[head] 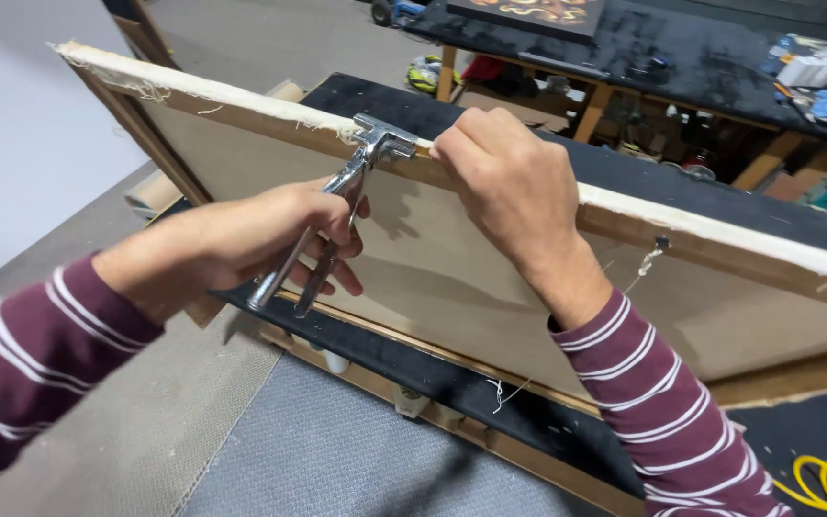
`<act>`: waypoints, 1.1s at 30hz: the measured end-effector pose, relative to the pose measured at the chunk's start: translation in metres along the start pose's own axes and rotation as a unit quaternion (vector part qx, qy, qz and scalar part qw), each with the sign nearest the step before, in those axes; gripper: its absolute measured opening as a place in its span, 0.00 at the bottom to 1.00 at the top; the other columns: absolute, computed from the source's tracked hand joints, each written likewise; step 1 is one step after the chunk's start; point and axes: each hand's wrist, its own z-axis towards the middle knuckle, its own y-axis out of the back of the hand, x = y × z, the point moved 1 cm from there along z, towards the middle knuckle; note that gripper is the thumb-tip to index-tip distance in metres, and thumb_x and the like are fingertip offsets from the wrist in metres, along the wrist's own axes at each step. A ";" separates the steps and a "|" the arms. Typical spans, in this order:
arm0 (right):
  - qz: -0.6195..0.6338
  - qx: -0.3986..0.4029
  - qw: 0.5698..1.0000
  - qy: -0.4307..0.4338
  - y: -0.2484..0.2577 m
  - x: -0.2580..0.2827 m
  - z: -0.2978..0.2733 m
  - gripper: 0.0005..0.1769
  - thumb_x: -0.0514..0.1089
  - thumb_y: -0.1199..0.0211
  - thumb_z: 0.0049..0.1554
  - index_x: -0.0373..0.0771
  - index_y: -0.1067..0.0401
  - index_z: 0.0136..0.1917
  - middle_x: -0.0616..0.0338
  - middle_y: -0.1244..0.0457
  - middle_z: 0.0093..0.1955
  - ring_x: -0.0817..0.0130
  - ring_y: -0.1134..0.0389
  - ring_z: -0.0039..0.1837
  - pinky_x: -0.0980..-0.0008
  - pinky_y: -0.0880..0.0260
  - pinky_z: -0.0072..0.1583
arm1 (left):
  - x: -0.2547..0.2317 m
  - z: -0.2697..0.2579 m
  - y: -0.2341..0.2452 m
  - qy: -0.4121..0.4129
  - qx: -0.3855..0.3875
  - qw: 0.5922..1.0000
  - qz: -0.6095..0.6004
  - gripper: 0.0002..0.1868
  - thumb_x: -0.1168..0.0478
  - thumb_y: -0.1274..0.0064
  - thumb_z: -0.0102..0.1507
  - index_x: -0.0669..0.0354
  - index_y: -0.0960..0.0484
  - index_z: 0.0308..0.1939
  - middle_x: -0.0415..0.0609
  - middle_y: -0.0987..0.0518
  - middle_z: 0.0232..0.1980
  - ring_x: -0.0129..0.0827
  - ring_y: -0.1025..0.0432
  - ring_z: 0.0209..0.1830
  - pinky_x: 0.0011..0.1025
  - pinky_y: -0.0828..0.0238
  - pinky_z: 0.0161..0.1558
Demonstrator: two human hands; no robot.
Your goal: Stretching a painted canvas over a wooden frame using canvas pliers and securing it with a pneumatic stapler.
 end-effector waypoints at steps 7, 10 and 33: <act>-0.088 -0.066 0.993 0.049 -0.003 -0.004 -0.005 0.20 0.28 0.35 0.55 0.49 0.40 0.35 0.68 0.49 0.35 0.73 0.47 0.37 0.73 0.53 0.29 | -0.048 -0.010 -0.010 0.149 -0.003 0.989 -0.016 0.07 0.65 0.66 0.60 0.56 0.34 0.40 0.51 0.32 0.32 0.61 0.25 0.32 0.49 0.26 0.38; -0.116 -0.078 0.989 0.058 -0.006 -0.006 -0.008 0.21 0.27 0.38 0.53 0.52 0.41 0.35 0.70 0.50 0.36 0.75 0.48 0.37 0.75 0.53 0.31 | -0.041 -0.004 -0.007 0.132 0.014 0.991 -0.017 0.05 0.68 0.65 0.56 0.52 0.41 0.31 0.46 0.39 0.24 0.38 0.43 0.15 0.37 0.43 0.18; 0.510 0.049 0.820 -0.255 0.008 0.092 -0.089 0.07 0.41 0.33 0.55 0.42 0.24 0.49 0.57 0.33 0.42 0.61 0.30 0.43 0.65 0.26 0.43 | 0.040 0.015 -0.039 -0.147 -0.071 0.968 -0.189 0.13 0.73 0.64 0.43 0.59 0.33 0.30 0.46 0.44 0.18 0.26 0.50 0.13 0.26 0.51 0.10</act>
